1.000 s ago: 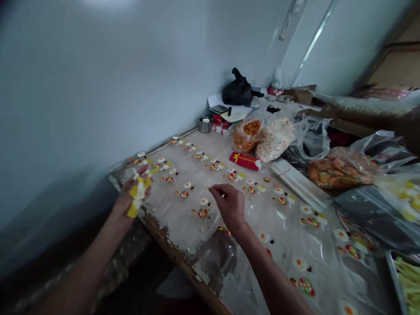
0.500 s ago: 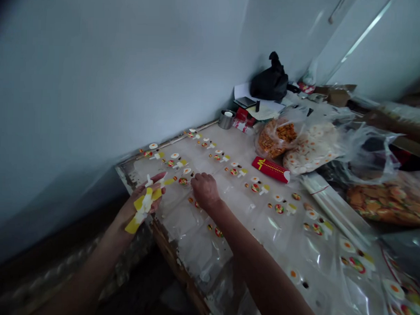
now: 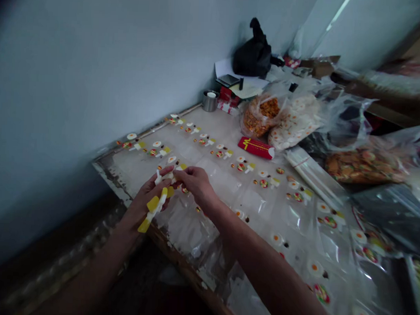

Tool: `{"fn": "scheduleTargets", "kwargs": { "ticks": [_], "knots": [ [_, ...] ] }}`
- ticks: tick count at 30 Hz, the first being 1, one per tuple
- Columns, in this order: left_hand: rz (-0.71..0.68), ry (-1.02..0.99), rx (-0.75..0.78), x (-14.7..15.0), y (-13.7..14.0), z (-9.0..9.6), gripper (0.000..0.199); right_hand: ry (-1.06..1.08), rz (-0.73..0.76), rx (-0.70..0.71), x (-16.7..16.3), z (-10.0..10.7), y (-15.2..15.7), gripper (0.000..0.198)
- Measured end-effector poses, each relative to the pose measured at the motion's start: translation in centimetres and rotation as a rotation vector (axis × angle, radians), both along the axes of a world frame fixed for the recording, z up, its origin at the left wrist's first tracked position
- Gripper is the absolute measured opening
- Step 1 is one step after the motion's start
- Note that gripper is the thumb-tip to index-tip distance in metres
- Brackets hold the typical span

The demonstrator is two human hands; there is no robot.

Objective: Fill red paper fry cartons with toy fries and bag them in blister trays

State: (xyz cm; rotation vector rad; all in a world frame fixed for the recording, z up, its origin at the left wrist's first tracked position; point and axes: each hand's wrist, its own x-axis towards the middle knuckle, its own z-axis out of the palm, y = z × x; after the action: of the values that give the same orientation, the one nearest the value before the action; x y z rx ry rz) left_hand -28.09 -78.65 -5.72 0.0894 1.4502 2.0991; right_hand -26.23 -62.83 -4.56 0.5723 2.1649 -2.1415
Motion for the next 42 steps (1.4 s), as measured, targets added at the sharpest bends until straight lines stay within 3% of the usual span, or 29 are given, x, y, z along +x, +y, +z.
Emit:
{"fn": "scheduleTargets", "kwargs": {
  "ticks": [2,6,10,14,18,22,26,28,32,34,39,42],
  "knots": [
    [0.018,-0.035,0.015,0.5,0.9,-0.4,0.068,0.003,-0.061,-0.031,0.7,0.8,1.4,0.026],
    [0.008,-0.143,0.020,0.5,1.4,-1.3,0.060,0.065,-0.079,0.080,2.9,2.3,6.3,0.023],
    [-0.027,-0.197,0.030,0.4,1.0,-1.5,0.058,-0.024,0.003,0.089,4.3,1.5,9.6,0.025],
    [-0.027,-0.173,0.063,0.5,0.7,-1.8,0.059,-0.080,-0.021,-0.036,3.2,-1.4,8.7,0.038],
    [-0.053,-0.181,0.025,0.6,0.6,-2.2,0.054,-0.005,-0.102,0.025,1.9,-3.7,7.3,0.040],
    [-0.080,-0.180,0.000,0.9,1.0,-2.0,0.055,0.072,-0.252,-0.067,2.2,-3.9,6.8,0.039],
    [-0.066,-0.160,0.037,0.9,1.5,-1.6,0.053,-0.008,-0.225,-0.156,2.9,-3.4,6.5,0.030],
    [-0.043,-0.145,0.047,0.8,1.6,-1.7,0.053,-0.028,-0.167,-0.011,3.2,-3.5,6.3,0.021],
    [-0.073,-0.129,-0.007,1.0,2.2,-2.0,0.055,0.053,-0.119,0.584,3.3,-3.8,6.4,0.017],
    [-0.090,-0.120,-0.031,1.3,2.6,-1.8,0.057,0.087,-0.070,0.778,3.1,-3.9,6.5,0.013],
    [-0.117,-0.092,-0.084,2.3,3.7,-1.1,0.068,0.082,0.088,1.020,2.3,-4.2,6.9,0.014],
    [-0.114,-0.102,-0.094,2.6,3.6,-1.2,0.066,0.105,0.139,1.074,2.2,-4.2,7.4,0.017]
  ]
}}
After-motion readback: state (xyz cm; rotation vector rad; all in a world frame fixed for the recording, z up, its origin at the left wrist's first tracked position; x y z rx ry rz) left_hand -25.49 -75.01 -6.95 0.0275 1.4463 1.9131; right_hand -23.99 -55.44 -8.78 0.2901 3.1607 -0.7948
